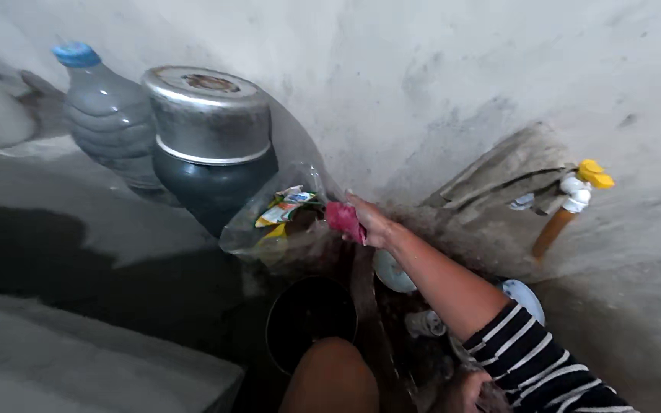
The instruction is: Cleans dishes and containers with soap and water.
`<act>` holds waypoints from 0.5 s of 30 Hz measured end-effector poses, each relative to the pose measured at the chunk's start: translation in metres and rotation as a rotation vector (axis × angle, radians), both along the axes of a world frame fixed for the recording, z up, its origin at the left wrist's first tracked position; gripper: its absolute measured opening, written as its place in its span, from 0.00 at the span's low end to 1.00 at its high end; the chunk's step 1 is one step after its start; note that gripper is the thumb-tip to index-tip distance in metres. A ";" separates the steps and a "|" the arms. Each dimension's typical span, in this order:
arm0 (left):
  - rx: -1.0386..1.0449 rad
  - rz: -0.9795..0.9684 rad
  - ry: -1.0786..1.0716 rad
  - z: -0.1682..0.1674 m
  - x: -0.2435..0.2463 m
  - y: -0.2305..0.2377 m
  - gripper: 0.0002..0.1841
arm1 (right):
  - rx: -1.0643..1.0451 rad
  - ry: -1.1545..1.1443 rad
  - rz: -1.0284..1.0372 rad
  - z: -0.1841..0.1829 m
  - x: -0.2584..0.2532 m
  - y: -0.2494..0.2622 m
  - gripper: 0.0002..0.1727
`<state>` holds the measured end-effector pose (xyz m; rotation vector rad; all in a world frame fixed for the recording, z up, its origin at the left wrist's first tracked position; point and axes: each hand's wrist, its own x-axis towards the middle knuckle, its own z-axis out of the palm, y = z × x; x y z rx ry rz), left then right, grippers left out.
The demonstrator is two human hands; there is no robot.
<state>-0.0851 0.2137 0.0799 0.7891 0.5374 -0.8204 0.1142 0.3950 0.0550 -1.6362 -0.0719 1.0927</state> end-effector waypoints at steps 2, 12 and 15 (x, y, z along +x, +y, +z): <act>0.041 0.155 0.076 0.020 -0.006 -0.016 0.23 | 0.059 0.001 -0.043 0.008 -0.001 -0.017 0.41; -0.363 0.138 -0.074 -0.168 0.065 -0.073 0.30 | -0.717 -0.687 0.202 0.042 -0.026 -0.352 0.29; -0.335 0.111 -0.069 -0.166 0.057 -0.054 0.31 | -0.709 -0.629 -0.121 -0.006 -0.057 -0.417 0.36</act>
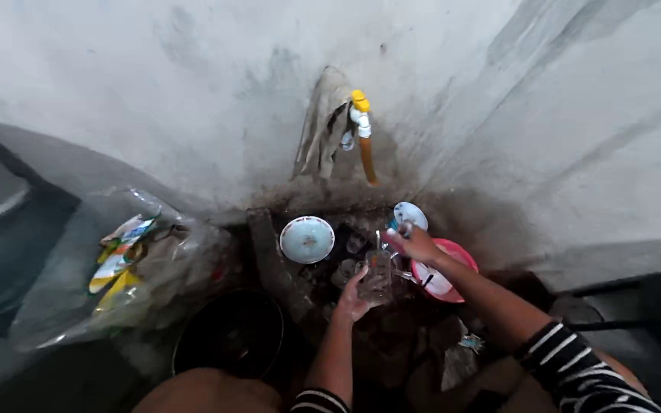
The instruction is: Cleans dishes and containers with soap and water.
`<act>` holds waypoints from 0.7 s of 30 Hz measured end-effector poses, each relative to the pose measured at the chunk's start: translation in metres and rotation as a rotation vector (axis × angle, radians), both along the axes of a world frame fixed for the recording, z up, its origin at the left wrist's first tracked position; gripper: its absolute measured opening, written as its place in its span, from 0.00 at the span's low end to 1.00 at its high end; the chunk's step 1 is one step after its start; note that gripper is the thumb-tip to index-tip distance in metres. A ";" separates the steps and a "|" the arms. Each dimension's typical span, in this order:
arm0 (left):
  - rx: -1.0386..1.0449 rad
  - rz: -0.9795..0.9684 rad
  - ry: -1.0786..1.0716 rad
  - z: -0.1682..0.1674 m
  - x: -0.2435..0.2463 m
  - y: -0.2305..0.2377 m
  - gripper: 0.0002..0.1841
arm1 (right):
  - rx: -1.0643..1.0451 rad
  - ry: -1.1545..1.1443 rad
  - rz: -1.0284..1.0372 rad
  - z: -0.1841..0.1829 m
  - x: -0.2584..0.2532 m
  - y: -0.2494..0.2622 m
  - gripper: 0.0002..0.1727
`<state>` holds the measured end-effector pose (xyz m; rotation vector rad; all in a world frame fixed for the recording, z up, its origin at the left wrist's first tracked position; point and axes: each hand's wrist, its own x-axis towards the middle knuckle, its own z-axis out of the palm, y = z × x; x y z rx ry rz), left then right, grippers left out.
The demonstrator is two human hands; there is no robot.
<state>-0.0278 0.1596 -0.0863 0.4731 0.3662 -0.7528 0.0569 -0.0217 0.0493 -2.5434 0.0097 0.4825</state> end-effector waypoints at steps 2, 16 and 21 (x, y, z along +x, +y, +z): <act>0.050 -0.035 0.003 0.001 -0.001 0.004 0.29 | 0.155 0.105 0.055 -0.022 -0.032 -0.007 0.44; 0.810 0.441 -0.392 0.021 -0.023 -0.033 0.25 | 0.574 0.006 -0.546 -0.060 -0.088 -0.016 0.43; 0.986 0.591 -0.703 -0.001 -0.026 -0.037 0.19 | 0.711 0.258 -0.553 -0.032 -0.107 -0.001 0.39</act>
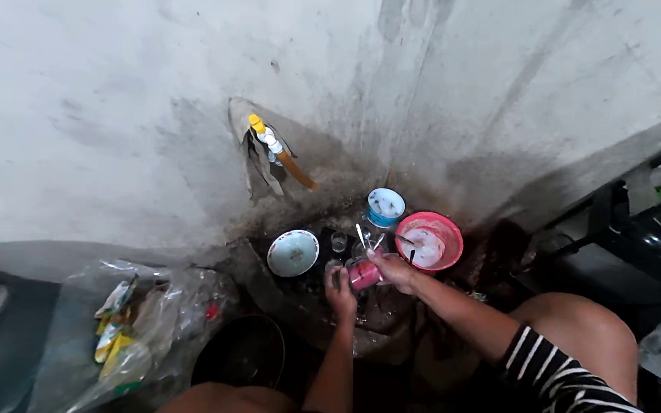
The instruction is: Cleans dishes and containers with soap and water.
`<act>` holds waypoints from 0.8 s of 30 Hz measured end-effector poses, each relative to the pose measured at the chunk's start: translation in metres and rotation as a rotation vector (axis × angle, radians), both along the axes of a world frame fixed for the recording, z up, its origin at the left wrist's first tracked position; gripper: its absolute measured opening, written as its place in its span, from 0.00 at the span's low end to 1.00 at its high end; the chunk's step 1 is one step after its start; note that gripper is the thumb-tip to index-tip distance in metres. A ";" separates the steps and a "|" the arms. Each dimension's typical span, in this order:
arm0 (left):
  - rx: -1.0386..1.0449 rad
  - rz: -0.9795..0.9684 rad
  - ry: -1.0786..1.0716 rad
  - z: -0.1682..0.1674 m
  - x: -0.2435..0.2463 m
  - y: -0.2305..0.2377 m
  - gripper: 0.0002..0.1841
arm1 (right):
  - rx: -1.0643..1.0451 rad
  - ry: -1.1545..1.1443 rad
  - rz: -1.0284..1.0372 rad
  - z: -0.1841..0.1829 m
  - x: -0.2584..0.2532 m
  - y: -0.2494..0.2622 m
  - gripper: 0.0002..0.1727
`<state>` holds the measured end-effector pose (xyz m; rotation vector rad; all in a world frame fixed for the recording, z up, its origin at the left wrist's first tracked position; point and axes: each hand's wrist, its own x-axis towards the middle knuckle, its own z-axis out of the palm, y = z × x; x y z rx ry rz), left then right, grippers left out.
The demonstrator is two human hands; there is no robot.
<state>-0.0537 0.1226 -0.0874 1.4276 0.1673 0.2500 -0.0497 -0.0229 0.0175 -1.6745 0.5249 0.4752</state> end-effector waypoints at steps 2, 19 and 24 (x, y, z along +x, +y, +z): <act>-0.008 -0.071 0.106 0.016 0.009 0.000 0.17 | 0.043 -0.016 0.224 0.015 -0.008 0.004 0.38; -0.208 -0.340 0.428 0.078 0.034 0.000 0.21 | -0.352 -0.408 0.395 0.041 0.003 -0.038 0.34; 0.184 -0.031 -0.181 0.071 0.039 -0.008 0.22 | 0.023 -0.381 -0.216 0.038 0.004 -0.020 0.23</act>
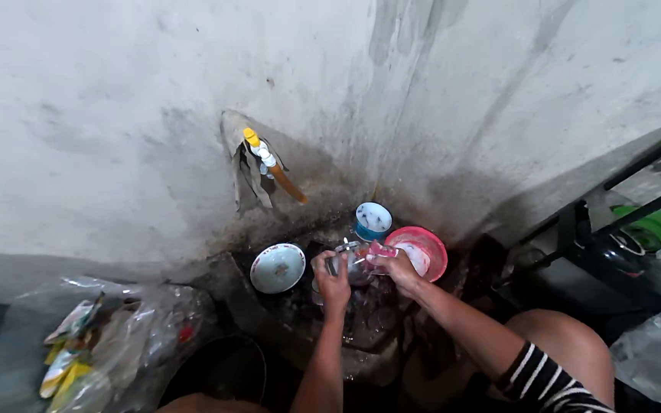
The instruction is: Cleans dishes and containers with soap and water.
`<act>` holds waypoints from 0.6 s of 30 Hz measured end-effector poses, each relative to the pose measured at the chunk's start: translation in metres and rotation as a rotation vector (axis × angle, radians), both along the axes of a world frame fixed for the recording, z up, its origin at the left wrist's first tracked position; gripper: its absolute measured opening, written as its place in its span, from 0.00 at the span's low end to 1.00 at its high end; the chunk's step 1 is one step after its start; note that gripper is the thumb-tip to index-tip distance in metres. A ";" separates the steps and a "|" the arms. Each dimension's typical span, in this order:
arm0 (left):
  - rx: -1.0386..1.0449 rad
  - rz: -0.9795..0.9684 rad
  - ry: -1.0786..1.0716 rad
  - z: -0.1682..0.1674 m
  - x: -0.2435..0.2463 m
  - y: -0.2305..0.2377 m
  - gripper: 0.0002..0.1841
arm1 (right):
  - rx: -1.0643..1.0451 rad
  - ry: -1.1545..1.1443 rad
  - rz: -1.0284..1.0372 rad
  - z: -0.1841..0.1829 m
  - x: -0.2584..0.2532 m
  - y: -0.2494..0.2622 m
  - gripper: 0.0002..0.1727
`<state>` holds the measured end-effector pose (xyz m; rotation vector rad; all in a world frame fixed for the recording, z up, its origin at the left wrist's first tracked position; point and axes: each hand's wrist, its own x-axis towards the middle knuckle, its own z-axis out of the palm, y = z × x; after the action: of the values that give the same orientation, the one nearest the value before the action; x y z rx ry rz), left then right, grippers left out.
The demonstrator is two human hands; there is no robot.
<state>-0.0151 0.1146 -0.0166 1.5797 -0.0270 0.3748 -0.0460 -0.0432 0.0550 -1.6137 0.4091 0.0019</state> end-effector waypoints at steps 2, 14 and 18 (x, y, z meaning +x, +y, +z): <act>0.256 0.119 -0.196 0.002 -0.014 -0.010 0.26 | -0.022 -0.017 -0.022 0.010 0.003 0.011 0.29; -0.899 -0.101 0.840 0.078 -0.036 -0.032 0.22 | -0.554 -0.451 -0.061 0.003 0.030 0.011 0.21; -0.897 -0.715 0.948 0.060 -0.025 -0.010 0.38 | -0.665 -0.527 0.163 0.026 0.050 -0.014 0.16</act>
<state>-0.0398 0.1045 0.0438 0.6456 0.2666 -0.8419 0.0036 -0.0575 0.0809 -2.2054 -0.1582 -0.4692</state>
